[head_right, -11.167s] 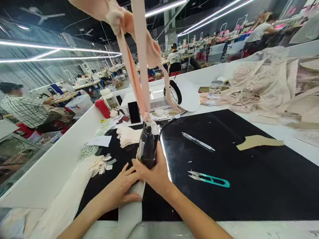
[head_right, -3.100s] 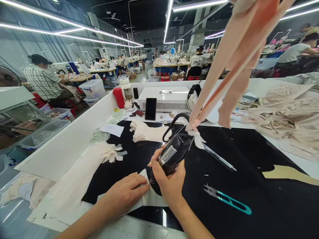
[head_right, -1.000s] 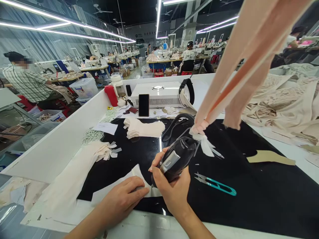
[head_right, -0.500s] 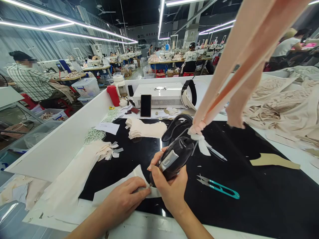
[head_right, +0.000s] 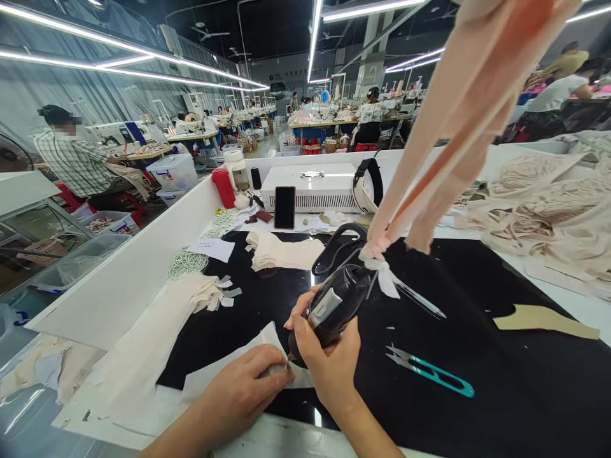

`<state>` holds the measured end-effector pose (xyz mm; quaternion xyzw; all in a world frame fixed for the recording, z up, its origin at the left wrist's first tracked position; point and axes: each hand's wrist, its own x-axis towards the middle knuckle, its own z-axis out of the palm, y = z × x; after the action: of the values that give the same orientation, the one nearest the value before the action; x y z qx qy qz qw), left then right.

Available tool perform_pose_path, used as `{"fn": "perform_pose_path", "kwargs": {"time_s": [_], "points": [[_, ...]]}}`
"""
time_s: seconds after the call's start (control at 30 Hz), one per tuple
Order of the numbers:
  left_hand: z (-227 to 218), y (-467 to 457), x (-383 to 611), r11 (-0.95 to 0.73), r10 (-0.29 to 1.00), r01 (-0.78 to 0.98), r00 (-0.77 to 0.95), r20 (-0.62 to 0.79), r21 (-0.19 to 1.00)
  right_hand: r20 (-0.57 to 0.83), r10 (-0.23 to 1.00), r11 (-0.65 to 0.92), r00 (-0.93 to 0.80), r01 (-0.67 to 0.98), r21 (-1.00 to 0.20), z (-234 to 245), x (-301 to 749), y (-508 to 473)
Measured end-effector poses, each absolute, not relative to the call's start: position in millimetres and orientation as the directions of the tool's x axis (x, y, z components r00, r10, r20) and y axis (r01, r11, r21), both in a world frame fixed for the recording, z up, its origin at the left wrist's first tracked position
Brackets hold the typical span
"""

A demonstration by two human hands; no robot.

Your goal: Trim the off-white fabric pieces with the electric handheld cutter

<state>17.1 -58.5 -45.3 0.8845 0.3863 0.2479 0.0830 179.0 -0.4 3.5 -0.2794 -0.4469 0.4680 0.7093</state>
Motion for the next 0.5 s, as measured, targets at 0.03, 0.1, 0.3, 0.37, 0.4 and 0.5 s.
{"fn": "perform_pose_path", "kwargs": {"time_s": [0.03,0.1,0.3,0.37,0.4,0.5], "points": [[-45.2,-58.8,17.2,-0.687,0.725,0.643,0.576,0.376,0.339,0.371,0.914,0.406,0.164,-0.408,-0.818,3.2,178.7,-0.1],[-45.1,-59.5,17.0,-0.685,0.728,0.642,0.573,0.377,0.345,0.366,0.916,0.402,0.165,-0.407,-0.82,3.3,179.6,0.6],[-41.7,-53.5,7.0,-0.635,0.769,0.665,0.492,0.409,0.394,0.433,0.893,0.448,0.125,-0.334,-0.829,9.7,197.7,6.9],[-41.6,-46.8,2.0,-0.552,0.815,0.759,0.401,0.419,0.346,0.453,0.886,0.464,0.104,-0.248,-0.851,10.1,210.1,10.9],[-42.6,-43.2,-0.3,-0.494,0.837,0.812,0.349,0.42,0.31,0.453,0.886,0.463,0.098,-0.185,-0.867,8.5,217.6,13.0],[-51.5,-33.0,-6.0,-0.34,0.882,0.914,0.228,0.413,0.22,0.459,0.885,0.451,0.076,0.103,-0.887,-7.8,245.1,19.4]]}}
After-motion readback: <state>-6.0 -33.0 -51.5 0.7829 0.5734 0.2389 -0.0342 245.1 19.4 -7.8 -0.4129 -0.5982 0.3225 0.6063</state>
